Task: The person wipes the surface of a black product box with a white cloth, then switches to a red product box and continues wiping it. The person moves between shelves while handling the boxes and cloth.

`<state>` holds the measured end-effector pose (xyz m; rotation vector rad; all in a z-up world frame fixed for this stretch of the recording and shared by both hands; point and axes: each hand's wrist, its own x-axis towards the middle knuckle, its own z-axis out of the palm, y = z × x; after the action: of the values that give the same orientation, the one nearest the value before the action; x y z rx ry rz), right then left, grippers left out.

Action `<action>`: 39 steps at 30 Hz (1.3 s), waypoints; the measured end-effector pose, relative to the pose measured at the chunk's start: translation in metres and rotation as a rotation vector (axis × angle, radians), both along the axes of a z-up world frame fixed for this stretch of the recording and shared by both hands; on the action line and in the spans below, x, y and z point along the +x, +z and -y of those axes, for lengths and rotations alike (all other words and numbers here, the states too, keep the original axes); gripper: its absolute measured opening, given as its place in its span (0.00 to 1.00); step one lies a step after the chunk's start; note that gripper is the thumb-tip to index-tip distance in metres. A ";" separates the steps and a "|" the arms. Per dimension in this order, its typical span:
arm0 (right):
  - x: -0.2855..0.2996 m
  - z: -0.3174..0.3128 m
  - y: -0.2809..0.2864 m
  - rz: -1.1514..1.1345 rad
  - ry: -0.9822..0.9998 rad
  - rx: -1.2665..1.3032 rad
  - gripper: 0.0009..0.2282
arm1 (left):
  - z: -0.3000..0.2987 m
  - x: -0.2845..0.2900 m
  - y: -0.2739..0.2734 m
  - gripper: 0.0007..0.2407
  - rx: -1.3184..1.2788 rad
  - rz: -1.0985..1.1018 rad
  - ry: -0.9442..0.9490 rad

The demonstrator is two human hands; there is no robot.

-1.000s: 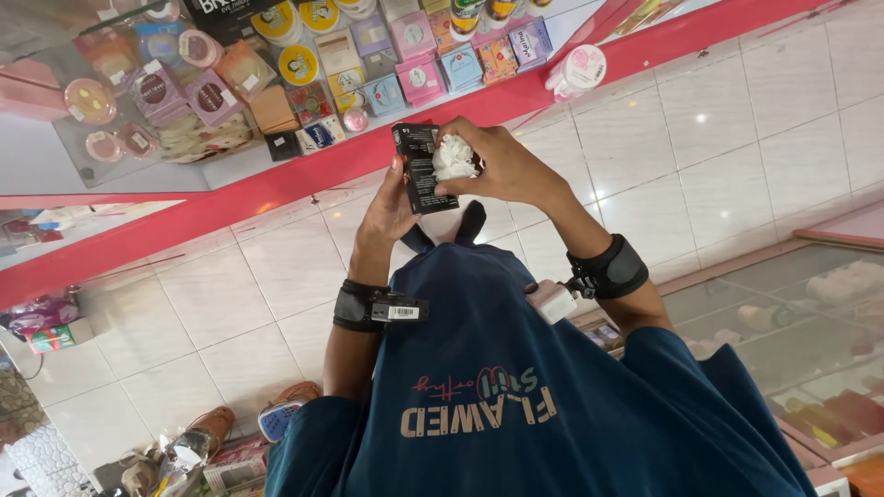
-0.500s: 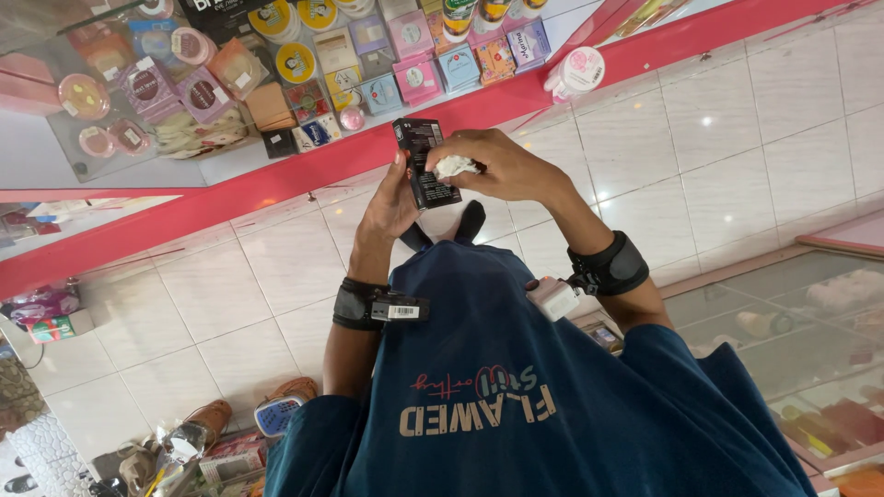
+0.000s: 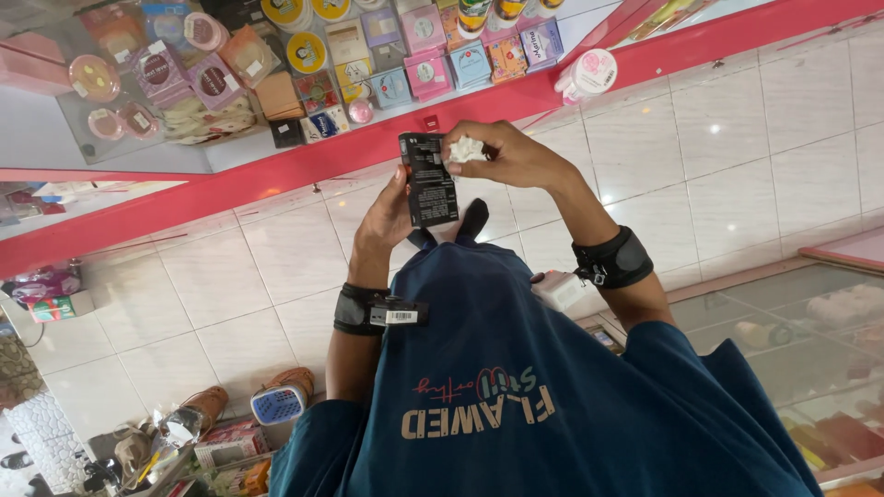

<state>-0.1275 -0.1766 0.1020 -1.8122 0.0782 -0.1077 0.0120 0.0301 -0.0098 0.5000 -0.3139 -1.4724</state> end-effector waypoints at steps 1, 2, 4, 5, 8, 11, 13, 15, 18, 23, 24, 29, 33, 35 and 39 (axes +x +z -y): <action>0.002 0.000 -0.002 0.001 0.002 0.001 0.10 | 0.000 0.002 0.009 0.28 0.001 0.001 0.002; 0.004 0.000 -0.004 -0.024 -0.032 0.131 0.09 | 0.000 0.003 0.017 0.29 0.019 0.035 -0.046; 0.008 -0.001 -0.005 -0.050 -0.062 0.264 0.08 | -0.002 0.004 0.027 0.30 0.041 0.069 -0.090; 0.010 -0.003 -0.004 -0.071 -0.103 0.233 0.08 | -0.003 0.004 0.028 0.29 0.057 0.108 -0.077; 0.014 -0.012 0.009 -0.045 -0.060 0.076 0.09 | -0.005 0.001 -0.005 0.26 0.108 0.089 -0.007; 0.011 -0.018 0.011 -0.075 0.077 -0.072 0.10 | -0.005 -0.003 -0.006 0.24 0.147 0.044 0.105; 0.010 -0.016 0.009 -0.148 0.125 -0.105 0.10 | -0.002 -0.002 0.002 0.24 0.140 0.064 0.155; 0.011 -0.015 0.010 -0.094 0.102 -0.085 0.12 | -0.004 0.000 0.005 0.20 0.280 -0.026 0.181; 0.004 -0.005 0.013 -0.117 -0.065 -0.031 0.10 | -0.012 0.005 -0.027 0.16 0.084 -0.114 0.057; -0.010 0.009 0.011 0.057 -0.193 0.181 0.10 | -0.006 0.009 0.017 0.20 0.088 0.054 -0.020; -0.011 0.010 0.013 0.040 -0.207 0.193 0.10 | -0.007 0.010 0.017 0.23 0.038 0.090 -0.060; -0.006 0.002 0.004 -0.017 -0.099 0.203 0.09 | -0.004 0.013 0.028 0.31 0.036 0.257 -0.141; -0.010 0.003 -0.008 -0.176 -0.119 0.162 0.07 | -0.008 0.014 0.043 0.32 0.065 0.296 -0.179; -0.011 0.003 -0.004 -0.197 -0.118 0.124 0.07 | -0.008 0.013 0.039 0.32 0.076 0.315 -0.186; -0.013 0.003 0.001 -0.146 -0.088 0.088 0.07 | -0.005 0.011 0.033 0.33 0.083 0.355 -0.208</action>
<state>-0.1402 -0.1791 0.1031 -1.7272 0.2627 -0.0332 0.0225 0.0349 0.0236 0.8182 -0.6012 -1.5998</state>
